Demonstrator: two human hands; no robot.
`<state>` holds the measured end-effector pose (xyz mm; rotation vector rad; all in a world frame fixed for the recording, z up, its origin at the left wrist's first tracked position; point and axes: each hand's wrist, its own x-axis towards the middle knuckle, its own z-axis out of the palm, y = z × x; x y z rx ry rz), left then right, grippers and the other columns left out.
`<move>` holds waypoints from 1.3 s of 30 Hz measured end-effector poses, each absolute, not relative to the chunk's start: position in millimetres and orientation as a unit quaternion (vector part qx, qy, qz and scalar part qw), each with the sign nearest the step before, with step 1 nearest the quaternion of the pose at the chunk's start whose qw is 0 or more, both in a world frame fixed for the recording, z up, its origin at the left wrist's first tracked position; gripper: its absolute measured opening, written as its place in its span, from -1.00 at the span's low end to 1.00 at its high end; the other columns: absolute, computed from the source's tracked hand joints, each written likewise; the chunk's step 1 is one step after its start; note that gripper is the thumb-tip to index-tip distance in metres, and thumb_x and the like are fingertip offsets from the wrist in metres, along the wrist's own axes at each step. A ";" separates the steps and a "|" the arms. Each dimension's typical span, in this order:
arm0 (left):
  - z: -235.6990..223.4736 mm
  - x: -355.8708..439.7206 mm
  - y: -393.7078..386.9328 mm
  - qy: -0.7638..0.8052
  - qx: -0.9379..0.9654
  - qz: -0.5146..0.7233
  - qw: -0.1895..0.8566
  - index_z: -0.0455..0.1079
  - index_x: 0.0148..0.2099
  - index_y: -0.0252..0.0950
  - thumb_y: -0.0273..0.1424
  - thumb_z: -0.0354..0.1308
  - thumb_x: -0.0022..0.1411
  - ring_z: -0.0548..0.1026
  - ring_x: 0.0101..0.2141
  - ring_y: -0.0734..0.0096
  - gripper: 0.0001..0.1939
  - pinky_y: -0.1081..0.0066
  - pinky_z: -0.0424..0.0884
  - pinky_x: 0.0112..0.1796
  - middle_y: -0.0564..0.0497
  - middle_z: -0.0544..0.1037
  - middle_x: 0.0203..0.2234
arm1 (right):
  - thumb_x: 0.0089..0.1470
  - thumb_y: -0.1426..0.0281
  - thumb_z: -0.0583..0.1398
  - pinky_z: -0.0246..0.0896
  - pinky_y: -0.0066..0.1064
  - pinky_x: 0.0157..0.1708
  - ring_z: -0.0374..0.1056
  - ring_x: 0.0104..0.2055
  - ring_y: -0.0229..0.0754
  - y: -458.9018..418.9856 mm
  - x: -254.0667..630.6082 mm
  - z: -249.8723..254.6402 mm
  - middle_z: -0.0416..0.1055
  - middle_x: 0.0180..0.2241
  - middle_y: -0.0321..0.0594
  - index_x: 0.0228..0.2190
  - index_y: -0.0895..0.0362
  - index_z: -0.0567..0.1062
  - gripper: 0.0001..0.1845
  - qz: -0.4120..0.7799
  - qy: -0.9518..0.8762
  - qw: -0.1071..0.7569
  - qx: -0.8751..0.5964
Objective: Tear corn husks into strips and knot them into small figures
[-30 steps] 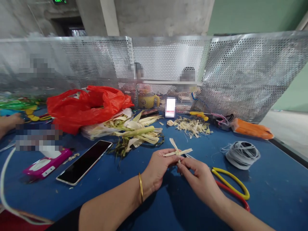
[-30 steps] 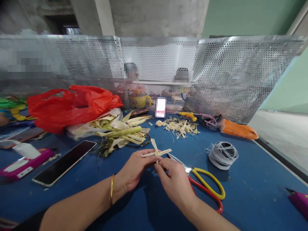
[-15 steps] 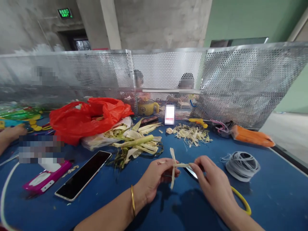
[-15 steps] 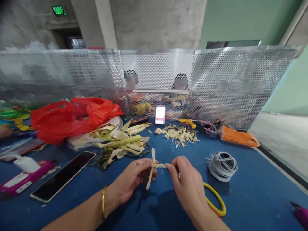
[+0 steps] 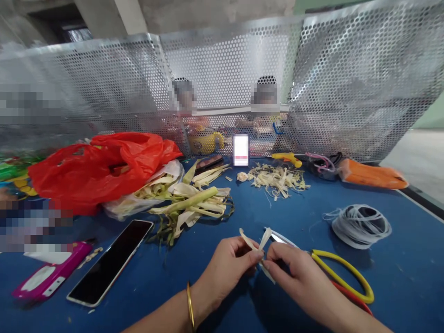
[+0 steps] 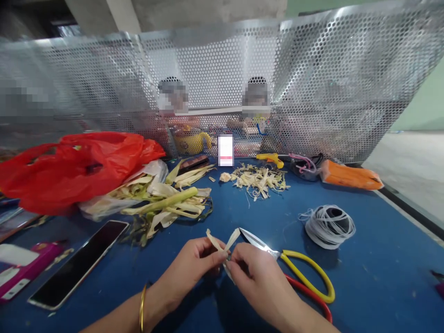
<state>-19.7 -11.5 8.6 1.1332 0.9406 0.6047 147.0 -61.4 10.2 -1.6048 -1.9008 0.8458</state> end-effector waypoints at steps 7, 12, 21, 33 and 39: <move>5.3 -19.1 -7.4 0.437 0.578 0.263 0.637 0.50 -0.42 -0.38 -0.26 0.24 0.00 0.33 -0.46 0.41 -0.76 0.45 0.22 -0.38 -0.01 0.46 -0.54 | 0.17 0.39 0.05 -0.03 -0.50 -0.51 0.11 -0.50 -0.32 -63.9 143.1 9.9 0.24 -0.56 -0.40 -0.55 0.10 0.25 -0.75 0.367 -0.693 0.248 -0.569; 9.2 -21.5 -7.7 0.440 0.593 0.237 0.631 0.47 -0.38 -0.37 -0.15 0.17 0.08 0.22 -0.52 0.49 -0.67 0.49 0.12 -0.46 0.08 0.35 -0.59 | 0.14 0.26 0.13 0.10 -0.44 -0.39 0.22 -0.43 -0.24 -63.7 148.9 12.1 0.31 -0.50 -0.31 -0.52 0.11 0.34 -0.74 0.239 -0.657 0.357 -0.620; 9.8 -18.2 -23.6 0.379 0.695 0.107 0.601 0.31 -0.58 -0.34 -0.03 0.06 0.12 0.06 -0.54 0.52 -0.52 0.47 -0.05 -0.52 0.14 0.12 -0.66 | -0.09 0.44 0.28 0.17 -0.48 -0.40 0.31 -0.42 -0.26 -59.1 143.6 18.2 0.40 -0.53 -0.33 -0.56 0.15 0.47 -0.91 0.451 -0.569 0.409 -0.553; 18.3 -24.5 -21.9 0.415 0.744 0.142 0.504 0.43 -0.49 -0.31 -0.25 0.02 0.18 0.25 -0.51 0.46 -0.69 0.50 0.09 -0.47 0.09 0.34 -0.61 | 0.21 0.27 0.06 0.23 -0.43 -0.28 0.35 -0.31 -0.20 -56.8 152.2 11.7 0.42 -0.39 -0.23 -0.37 0.12 0.51 -0.71 0.299 -0.620 0.440 -0.577; 22.6 -33.4 -13.8 0.408 0.776 0.207 0.434 0.56 -0.34 -0.19 -0.21 0.03 0.20 0.44 -0.39 0.31 -0.70 0.48 0.21 -0.33 -0.03 0.56 -0.47 | 0.21 0.31 0.06 0.26 -0.34 -0.21 0.38 -0.22 -0.12 -52.1 161.7 10.0 0.44 -0.29 -0.17 -0.18 0.08 0.47 -0.77 0.185 -0.668 0.362 -0.624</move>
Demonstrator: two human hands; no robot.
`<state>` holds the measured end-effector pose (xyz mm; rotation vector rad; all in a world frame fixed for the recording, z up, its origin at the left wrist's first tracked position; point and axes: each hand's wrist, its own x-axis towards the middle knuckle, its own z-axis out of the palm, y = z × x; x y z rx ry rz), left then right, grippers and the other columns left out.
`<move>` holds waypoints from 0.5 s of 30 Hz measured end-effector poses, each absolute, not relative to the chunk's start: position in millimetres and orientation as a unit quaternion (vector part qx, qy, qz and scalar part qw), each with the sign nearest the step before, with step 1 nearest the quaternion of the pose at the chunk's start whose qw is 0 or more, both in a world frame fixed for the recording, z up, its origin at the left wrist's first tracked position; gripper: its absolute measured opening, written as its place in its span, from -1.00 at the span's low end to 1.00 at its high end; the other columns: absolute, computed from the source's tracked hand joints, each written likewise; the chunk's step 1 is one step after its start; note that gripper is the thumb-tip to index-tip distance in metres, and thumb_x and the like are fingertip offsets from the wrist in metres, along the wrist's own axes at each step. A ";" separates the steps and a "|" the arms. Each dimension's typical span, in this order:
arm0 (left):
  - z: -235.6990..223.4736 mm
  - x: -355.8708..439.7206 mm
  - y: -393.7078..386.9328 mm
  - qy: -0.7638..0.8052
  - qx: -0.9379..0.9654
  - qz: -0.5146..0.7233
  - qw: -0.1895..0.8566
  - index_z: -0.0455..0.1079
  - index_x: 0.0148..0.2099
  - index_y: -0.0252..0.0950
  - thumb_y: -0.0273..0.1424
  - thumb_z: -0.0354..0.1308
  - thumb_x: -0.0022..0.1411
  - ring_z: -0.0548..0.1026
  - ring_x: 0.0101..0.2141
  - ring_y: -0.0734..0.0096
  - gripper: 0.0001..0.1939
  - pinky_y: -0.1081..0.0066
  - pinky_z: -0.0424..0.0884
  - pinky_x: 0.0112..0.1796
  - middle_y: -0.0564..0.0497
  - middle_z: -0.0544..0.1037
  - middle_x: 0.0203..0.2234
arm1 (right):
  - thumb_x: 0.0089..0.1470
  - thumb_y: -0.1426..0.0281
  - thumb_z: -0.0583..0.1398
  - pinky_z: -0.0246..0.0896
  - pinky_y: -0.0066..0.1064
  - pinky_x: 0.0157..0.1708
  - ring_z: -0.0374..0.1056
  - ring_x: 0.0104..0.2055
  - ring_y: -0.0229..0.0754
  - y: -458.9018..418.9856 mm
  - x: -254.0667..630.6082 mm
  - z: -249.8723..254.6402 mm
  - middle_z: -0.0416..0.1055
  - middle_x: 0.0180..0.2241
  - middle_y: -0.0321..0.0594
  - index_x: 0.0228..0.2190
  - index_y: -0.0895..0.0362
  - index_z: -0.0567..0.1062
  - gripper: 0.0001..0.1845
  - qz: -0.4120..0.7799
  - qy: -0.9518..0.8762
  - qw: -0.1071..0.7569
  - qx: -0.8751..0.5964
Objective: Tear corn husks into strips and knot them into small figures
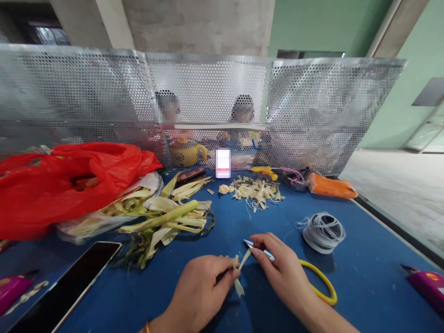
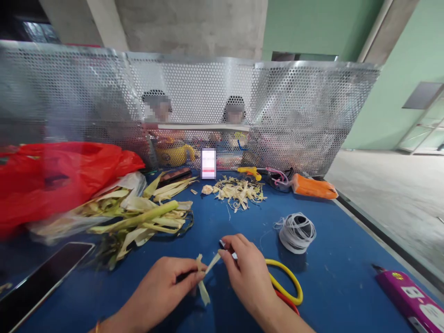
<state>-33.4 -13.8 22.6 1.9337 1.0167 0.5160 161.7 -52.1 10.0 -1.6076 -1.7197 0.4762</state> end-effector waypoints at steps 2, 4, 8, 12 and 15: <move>20.1 -35.6 -9.4 0.401 0.771 0.167 0.465 0.55 -0.40 -0.21 -0.18 0.04 0.19 0.41 -0.48 0.35 -0.68 0.48 0.18 -0.40 0.01 0.54 -0.56 | 0.19 0.32 0.08 0.26 -0.35 -0.24 0.39 -0.25 -0.13 -50.8 161.0 7.9 0.45 -0.31 -0.19 -0.21 0.09 0.48 -0.79 0.180 -0.674 0.335 -0.634; 17.3 -37.1 -5.6 0.401 0.779 0.148 0.458 0.55 -0.40 -0.21 -0.17 0.08 0.16 0.40 -0.52 0.37 -0.70 0.49 0.13 -0.43 0.03 0.54 -0.59 | 0.18 0.32 0.10 0.27 -0.35 -0.24 0.40 -0.26 -0.14 -49.9 160.3 5.7 0.46 -0.31 -0.19 -0.21 0.10 0.49 -0.79 0.178 -0.680 0.316 -0.637; 17.7 -39.5 -1.0 0.432 0.815 0.181 0.341 0.58 -0.28 -0.18 -0.13 0.23 0.04 0.45 -0.44 0.30 -0.72 0.46 0.11 -0.41 -0.02 0.58 -0.49 | 0.18 0.28 0.08 0.29 -0.33 -0.26 0.41 -0.28 -0.13 -49.1 161.7 0.8 0.47 -0.32 -0.17 -0.21 0.10 0.49 -0.75 0.160 -0.694 0.309 -0.630; 21.8 -39.7 1.5 0.450 0.800 0.178 0.353 0.56 -0.13 -0.18 -0.13 0.24 0.04 0.49 -0.43 0.30 -0.63 0.46 0.18 -0.40 -0.03 0.61 -0.43 | 0.17 0.23 0.08 0.32 -0.28 -0.24 0.44 -0.23 -0.07 -47.9 163.9 -6.8 0.50 -0.26 -0.15 -0.19 0.05 0.49 -0.73 0.099 -0.715 0.329 -0.609; 21.8 -38.8 1.2 0.430 0.782 0.170 0.418 0.57 -0.14 -0.22 -0.14 0.25 0.04 0.51 -0.41 0.31 -0.62 0.48 0.24 -0.40 -0.02 0.62 -0.41 | 0.19 0.25 0.06 0.35 -0.28 -0.21 0.44 -0.18 -0.07 -48.2 164.7 -10.7 0.49 -0.20 -0.14 -0.14 0.03 0.45 -0.74 0.056 -0.730 0.341 -0.590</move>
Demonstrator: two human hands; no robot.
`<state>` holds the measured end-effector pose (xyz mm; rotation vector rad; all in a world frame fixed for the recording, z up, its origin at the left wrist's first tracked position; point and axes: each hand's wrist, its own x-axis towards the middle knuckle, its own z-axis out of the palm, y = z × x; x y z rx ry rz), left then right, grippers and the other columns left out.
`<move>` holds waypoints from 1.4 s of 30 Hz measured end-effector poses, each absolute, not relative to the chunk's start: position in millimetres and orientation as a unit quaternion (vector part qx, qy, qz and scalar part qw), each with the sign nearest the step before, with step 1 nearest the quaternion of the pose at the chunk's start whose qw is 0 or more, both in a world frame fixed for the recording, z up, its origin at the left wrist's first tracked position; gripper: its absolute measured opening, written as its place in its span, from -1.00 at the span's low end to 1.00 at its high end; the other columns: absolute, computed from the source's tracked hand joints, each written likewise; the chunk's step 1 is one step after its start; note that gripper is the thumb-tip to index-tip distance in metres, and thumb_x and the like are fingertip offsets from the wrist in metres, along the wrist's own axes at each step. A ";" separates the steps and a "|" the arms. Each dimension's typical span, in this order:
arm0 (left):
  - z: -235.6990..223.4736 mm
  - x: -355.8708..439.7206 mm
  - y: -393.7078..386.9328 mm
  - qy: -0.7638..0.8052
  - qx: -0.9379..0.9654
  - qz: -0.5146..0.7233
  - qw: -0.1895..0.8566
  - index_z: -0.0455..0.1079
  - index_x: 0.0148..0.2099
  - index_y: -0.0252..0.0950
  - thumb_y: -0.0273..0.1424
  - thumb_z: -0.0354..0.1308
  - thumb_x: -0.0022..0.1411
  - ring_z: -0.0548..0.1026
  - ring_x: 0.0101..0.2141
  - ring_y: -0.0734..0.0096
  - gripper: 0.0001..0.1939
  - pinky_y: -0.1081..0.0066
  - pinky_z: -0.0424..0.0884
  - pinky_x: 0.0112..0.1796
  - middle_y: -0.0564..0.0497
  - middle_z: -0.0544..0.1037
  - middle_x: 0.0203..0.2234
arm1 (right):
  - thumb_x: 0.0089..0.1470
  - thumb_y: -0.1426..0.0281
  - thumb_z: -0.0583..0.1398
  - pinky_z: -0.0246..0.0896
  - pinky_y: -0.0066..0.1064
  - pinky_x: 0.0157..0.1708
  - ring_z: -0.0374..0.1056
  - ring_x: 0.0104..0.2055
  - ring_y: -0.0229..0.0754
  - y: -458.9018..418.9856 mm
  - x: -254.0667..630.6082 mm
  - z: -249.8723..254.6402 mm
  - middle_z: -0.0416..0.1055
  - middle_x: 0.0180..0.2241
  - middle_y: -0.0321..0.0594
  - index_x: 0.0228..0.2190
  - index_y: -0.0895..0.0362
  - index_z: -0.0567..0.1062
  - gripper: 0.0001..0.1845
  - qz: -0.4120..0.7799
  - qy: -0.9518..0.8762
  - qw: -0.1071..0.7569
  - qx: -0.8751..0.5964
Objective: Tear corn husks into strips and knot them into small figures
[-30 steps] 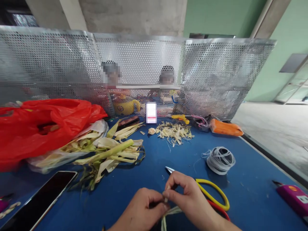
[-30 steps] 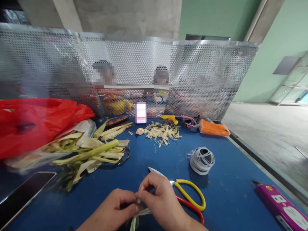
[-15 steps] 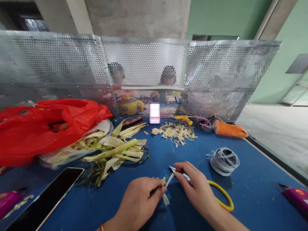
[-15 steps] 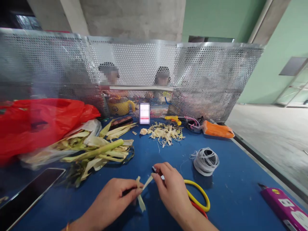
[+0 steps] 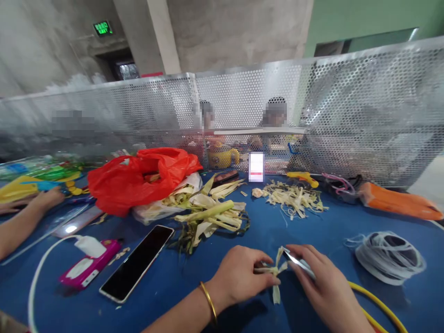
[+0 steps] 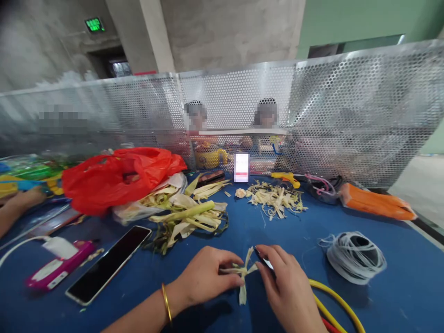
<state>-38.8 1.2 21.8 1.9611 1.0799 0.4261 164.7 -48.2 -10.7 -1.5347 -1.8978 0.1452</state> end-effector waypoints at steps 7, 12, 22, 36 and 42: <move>20.4 -47.5 17.7 0.456 0.690 0.351 0.439 0.50 -0.07 -0.32 -0.08 -0.16 0.33 0.51 -0.50 0.39 -0.47 0.47 0.36 -0.42 -0.03 0.59 -0.49 | 0.20 0.27 0.05 0.39 -0.34 -0.26 0.46 -0.16 -0.09 -49.1 167.8 -8.9 0.49 -0.16 -0.13 -0.05 0.03 0.36 -0.71 -0.053 -0.755 0.360 -0.546; 26.0 -68.4 46.5 0.573 0.737 0.350 0.081 0.48 -0.12 -0.20 -0.40 0.04 0.26 0.52 -0.20 0.32 -0.79 0.38 0.36 -0.15 0.01 0.60 -0.22 | 0.21 0.24 0.03 0.40 -0.39 -0.34 0.50 -0.22 -0.12 -45.8 167.1 -7.1 0.52 -0.21 -0.16 -0.09 0.05 0.38 -0.71 -0.075 -0.767 0.352 -0.531; 26.4 -106.6 64.0 0.619 0.777 0.092 -0.064 0.43 -0.15 -0.29 -0.38 0.18 0.12 0.49 -0.18 0.12 -0.78 0.26 0.35 -0.15 -0.16 0.56 -0.25 | 0.21 0.23 0.02 0.42 -0.42 -0.35 0.51 -0.25 -0.16 -43.1 170.9 -13.5 0.53 -0.23 -0.21 -0.15 0.03 0.42 -0.73 -0.038 -0.771 0.349 -0.532; 51.3 -118.7 82.8 0.665 0.720 0.195 -0.030 0.46 -0.05 -0.18 -0.25 -0.01 0.28 0.52 -0.21 0.28 -0.70 0.43 0.34 -0.29 -0.03 0.60 -0.25 | 0.21 0.26 0.02 0.38 -0.40 -0.32 0.48 -0.24 -0.16 -42.8 168.8 -24.6 0.50 -0.21 -0.21 -0.16 0.01 0.44 -0.75 0.065 -0.775 0.295 -0.555; 51.4 -110.8 105.8 0.635 0.747 0.192 -0.034 0.41 0.06 -0.14 -0.49 0.02 0.18 0.49 -0.09 0.26 -0.59 0.38 0.36 -0.12 -0.01 0.55 -0.08 | 0.22 0.28 0.01 0.36 -0.38 -0.31 0.46 -0.26 -0.15 -42.5 167.9 -26.1 0.48 -0.24 -0.20 -0.18 0.00 0.41 -0.78 0.065 -0.791 0.264 -0.548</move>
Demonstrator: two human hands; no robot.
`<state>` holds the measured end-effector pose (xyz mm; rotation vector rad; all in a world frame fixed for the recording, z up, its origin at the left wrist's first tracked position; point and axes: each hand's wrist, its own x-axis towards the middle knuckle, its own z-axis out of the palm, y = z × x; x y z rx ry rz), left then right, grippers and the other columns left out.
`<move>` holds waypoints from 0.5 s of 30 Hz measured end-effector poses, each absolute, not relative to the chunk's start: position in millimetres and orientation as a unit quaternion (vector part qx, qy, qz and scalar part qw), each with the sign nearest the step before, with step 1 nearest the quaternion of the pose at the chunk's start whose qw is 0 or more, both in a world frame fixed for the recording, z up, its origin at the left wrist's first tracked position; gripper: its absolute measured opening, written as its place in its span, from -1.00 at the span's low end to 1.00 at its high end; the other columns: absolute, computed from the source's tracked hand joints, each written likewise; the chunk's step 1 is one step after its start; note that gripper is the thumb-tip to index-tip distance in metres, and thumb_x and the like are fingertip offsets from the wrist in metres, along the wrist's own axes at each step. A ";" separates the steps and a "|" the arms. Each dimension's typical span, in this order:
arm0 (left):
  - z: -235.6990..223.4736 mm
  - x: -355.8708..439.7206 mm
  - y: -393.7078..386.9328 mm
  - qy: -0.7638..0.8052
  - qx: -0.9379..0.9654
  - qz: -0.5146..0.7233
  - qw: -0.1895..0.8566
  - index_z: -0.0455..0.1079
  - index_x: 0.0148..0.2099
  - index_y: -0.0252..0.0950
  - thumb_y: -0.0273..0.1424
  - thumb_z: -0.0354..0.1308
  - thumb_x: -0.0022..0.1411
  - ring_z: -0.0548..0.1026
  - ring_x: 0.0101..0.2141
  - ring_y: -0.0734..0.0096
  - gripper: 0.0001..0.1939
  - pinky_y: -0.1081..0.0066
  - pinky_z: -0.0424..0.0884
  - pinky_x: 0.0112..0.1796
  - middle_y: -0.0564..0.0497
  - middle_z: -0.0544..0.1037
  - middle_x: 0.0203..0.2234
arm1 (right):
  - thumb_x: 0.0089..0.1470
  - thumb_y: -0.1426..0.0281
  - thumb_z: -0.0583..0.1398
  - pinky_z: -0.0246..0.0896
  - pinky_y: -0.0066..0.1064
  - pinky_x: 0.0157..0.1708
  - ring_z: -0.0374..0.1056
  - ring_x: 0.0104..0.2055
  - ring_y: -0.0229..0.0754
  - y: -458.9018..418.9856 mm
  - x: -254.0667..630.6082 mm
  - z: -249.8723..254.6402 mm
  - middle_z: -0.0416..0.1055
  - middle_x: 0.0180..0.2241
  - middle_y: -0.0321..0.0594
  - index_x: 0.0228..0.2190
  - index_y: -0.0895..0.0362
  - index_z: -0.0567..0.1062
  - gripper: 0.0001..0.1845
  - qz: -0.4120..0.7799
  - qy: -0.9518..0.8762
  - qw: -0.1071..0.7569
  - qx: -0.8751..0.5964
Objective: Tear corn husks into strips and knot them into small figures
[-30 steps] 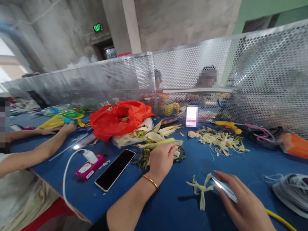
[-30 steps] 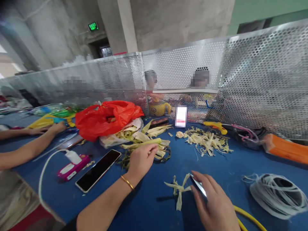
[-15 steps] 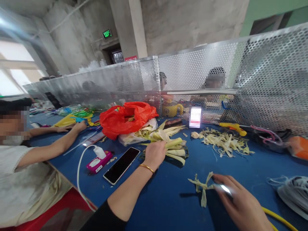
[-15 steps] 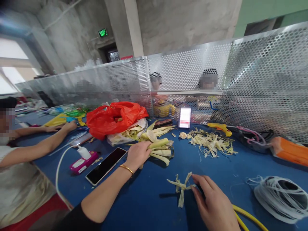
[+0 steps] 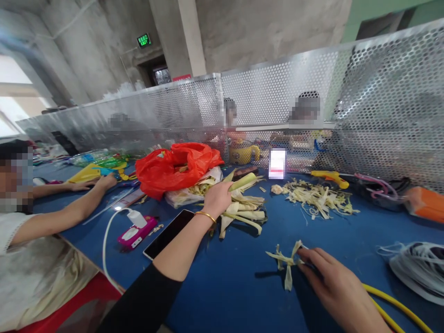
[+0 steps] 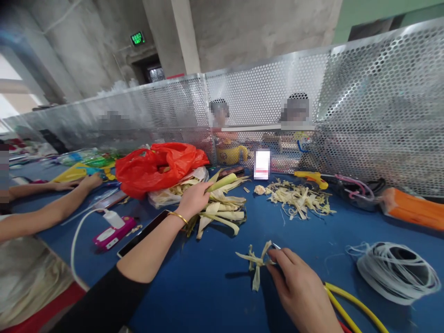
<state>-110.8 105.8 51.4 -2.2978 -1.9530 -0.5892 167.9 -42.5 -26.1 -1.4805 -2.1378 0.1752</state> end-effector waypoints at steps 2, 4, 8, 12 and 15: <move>53.5 -105.5 113.3 -0.619 -0.761 -0.190 0.038 0.38 0.09 -0.17 -0.54 -0.01 0.16 0.46 -0.04 0.28 -0.54 0.38 0.33 -0.05 -0.02 0.52 -0.03 | 0.23 0.29 0.01 0.36 -0.38 -0.31 0.46 -0.26 -0.15 -41.9 168.2 -26.5 0.47 -0.24 -0.20 -0.18 0.00 0.41 -0.79 0.066 -0.795 0.257 -0.546; 56.7 -102.5 115.8 -0.605 -0.771 -0.194 0.044 0.36 0.12 -0.21 -0.55 -0.03 0.17 0.43 0.00 0.28 -0.53 0.36 0.29 0.02 -0.05 0.49 0.02 | 0.23 0.29 0.01 0.36 -0.38 -0.32 0.46 -0.27 -0.15 -41.9 168.1 -26.1 0.47 -0.25 -0.19 -0.19 0.01 0.41 -0.78 0.066 -0.798 0.253 -0.543; 55.4 -103.8 99.9 -0.541 -0.828 -0.149 0.022 0.45 -0.02 -0.14 -0.54 -0.02 0.15 0.46 -0.07 0.31 -0.60 0.35 0.34 -0.03 0.04 0.54 -0.07 | 0.23 0.29 0.01 0.36 -0.38 -0.33 0.46 -0.29 -0.14 -43.6 166.1 -23.8 0.48 -0.27 -0.17 -0.18 0.04 0.43 -0.76 0.052 -0.804 0.258 -0.533; 38.0 -107.1 75.9 -0.487 -0.872 -0.046 0.017 0.44 -0.02 -0.23 -0.56 0.11 -0.03 0.46 -0.10 0.18 -0.54 0.30 0.38 -0.10 -0.08 0.53 -0.11 | 0.21 0.30 0.02 0.35 -0.39 -0.36 0.47 -0.29 -0.14 -45.1 163.2 -20.5 0.49 -0.28 -0.17 -0.18 0.04 0.45 -0.76 0.053 -0.807 0.257 -0.530; 24.6 -106.5 72.3 -0.520 -0.849 -0.070 0.054 0.48 -0.15 -0.27 -0.53 0.07 0.07 0.46 -0.14 0.17 -0.71 0.31 0.36 -0.13 -0.13 0.54 -0.21 | 0.20 0.31 0.02 0.36 -0.38 -0.35 0.47 -0.29 -0.13 -44.8 162.9 -18.2 0.49 -0.28 -0.17 -0.20 0.04 0.45 -0.76 0.061 -0.802 0.254 -0.536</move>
